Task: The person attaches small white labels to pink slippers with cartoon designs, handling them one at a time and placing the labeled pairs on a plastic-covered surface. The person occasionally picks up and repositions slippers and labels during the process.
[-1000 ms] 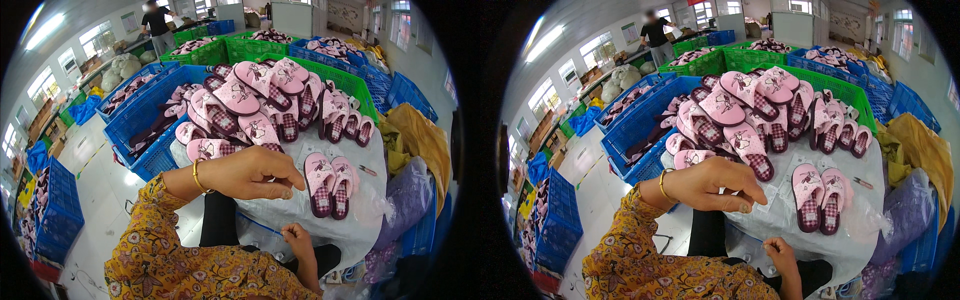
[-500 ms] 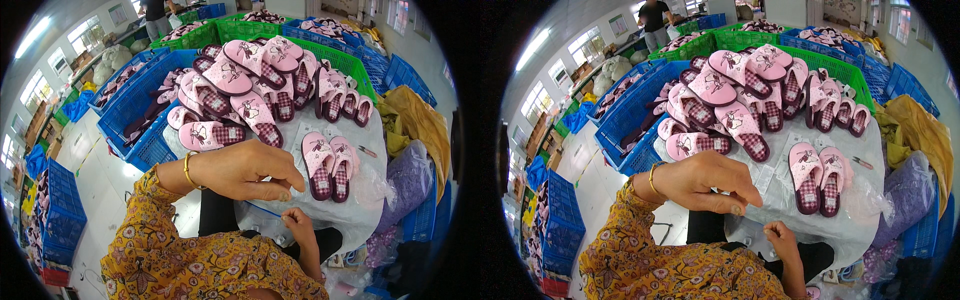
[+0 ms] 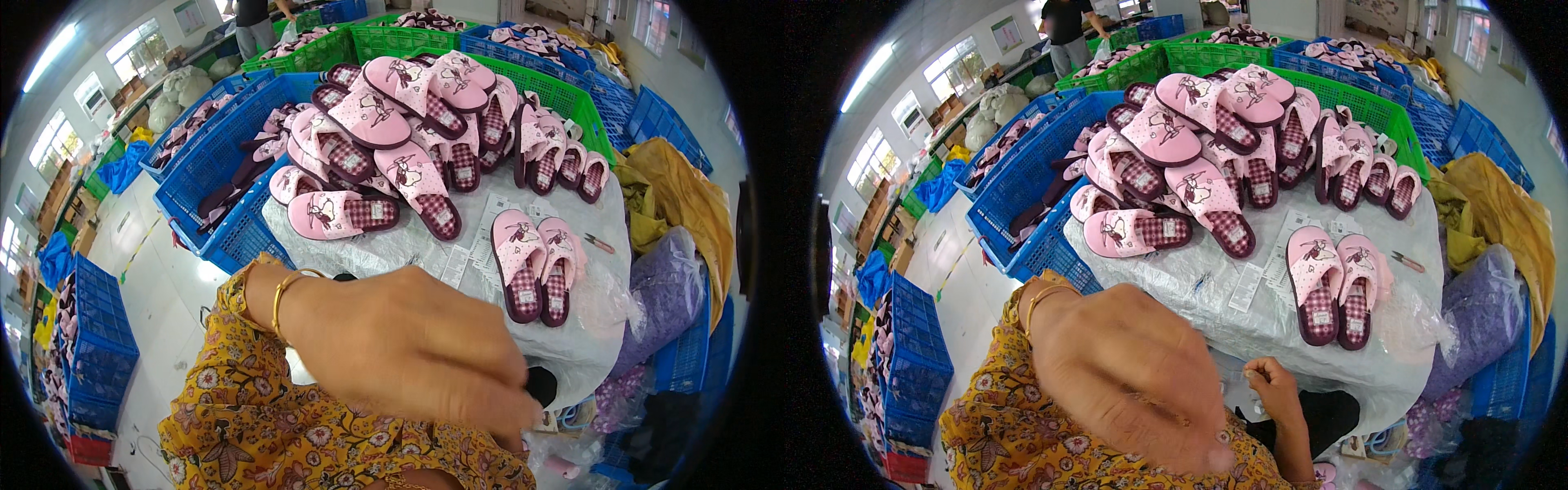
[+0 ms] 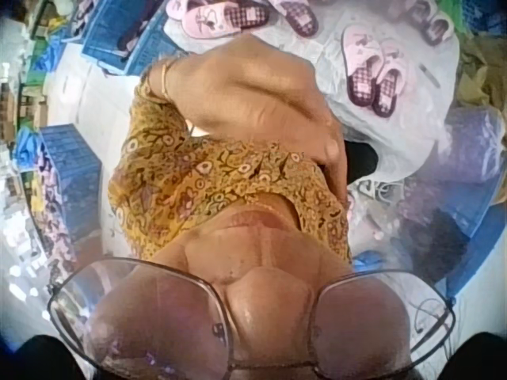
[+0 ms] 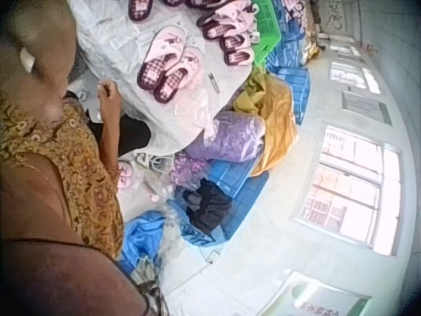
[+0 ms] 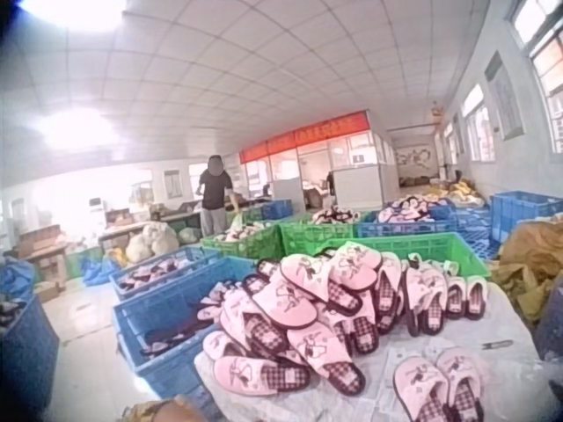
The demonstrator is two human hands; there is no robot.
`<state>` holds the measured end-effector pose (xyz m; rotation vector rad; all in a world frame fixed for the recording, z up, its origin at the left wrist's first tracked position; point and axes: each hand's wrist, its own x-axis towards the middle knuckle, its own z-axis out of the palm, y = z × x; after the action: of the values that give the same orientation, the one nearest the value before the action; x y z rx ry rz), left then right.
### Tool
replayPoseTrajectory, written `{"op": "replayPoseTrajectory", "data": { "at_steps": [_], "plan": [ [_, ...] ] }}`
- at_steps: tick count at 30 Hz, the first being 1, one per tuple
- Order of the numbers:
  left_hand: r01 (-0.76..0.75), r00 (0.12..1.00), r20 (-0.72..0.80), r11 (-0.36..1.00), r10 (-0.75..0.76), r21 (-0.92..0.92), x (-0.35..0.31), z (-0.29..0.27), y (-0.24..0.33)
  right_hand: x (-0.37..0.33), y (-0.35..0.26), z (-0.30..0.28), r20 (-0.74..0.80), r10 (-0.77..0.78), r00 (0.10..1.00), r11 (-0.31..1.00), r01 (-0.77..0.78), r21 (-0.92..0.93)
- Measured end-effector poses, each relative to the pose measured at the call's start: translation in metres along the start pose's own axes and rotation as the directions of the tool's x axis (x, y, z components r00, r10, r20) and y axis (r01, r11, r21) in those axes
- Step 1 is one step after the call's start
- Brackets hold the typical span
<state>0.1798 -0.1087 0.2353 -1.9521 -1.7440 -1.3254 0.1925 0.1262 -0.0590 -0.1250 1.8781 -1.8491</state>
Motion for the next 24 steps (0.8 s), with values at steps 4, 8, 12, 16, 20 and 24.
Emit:
{"op": "replayPoseTrajectory", "data": {
  "at_steps": [4,8,12,16,20,24],
  "plan": [
    [-0.142,0.988,-0.043,0.983,0.148,0.120,0.022,0.003,0.018,-0.001,0.001,0.001,0.008,-0.016,1.000,1.000,0.016,-0.002],
    [-0.206,0.972,-0.082,0.964,0.222,0.169,0.028,0.001,0.020,0.001,-0.003,0.003,0.039,0.015,0.999,0.994,-0.011,-0.105],
    [-0.281,0.948,-0.100,0.944,0.301,0.171,0.037,-0.001,0.017,0.008,-0.003,0.001,0.118,0.000,0.993,1.000,-0.001,0.007],
    [-0.348,0.920,-0.123,0.921,0.371,0.176,0.038,0.007,0.016,0.013,0.013,0.003,0.028,-0.021,0.999,0.998,0.023,-0.061],
    [-0.368,0.899,-0.173,0.907,0.403,0.204,0.035,0.014,0.015,0.015,0.015,0.004,0.079,-0.004,0.997,1.000,0.005,-0.013],
    [-0.387,0.863,-0.237,0.886,0.446,0.258,0.029,0.016,0.016,0.011,-0.004,0.013,0.034,0.029,0.999,0.996,-0.026,-0.087]
  ]
}}
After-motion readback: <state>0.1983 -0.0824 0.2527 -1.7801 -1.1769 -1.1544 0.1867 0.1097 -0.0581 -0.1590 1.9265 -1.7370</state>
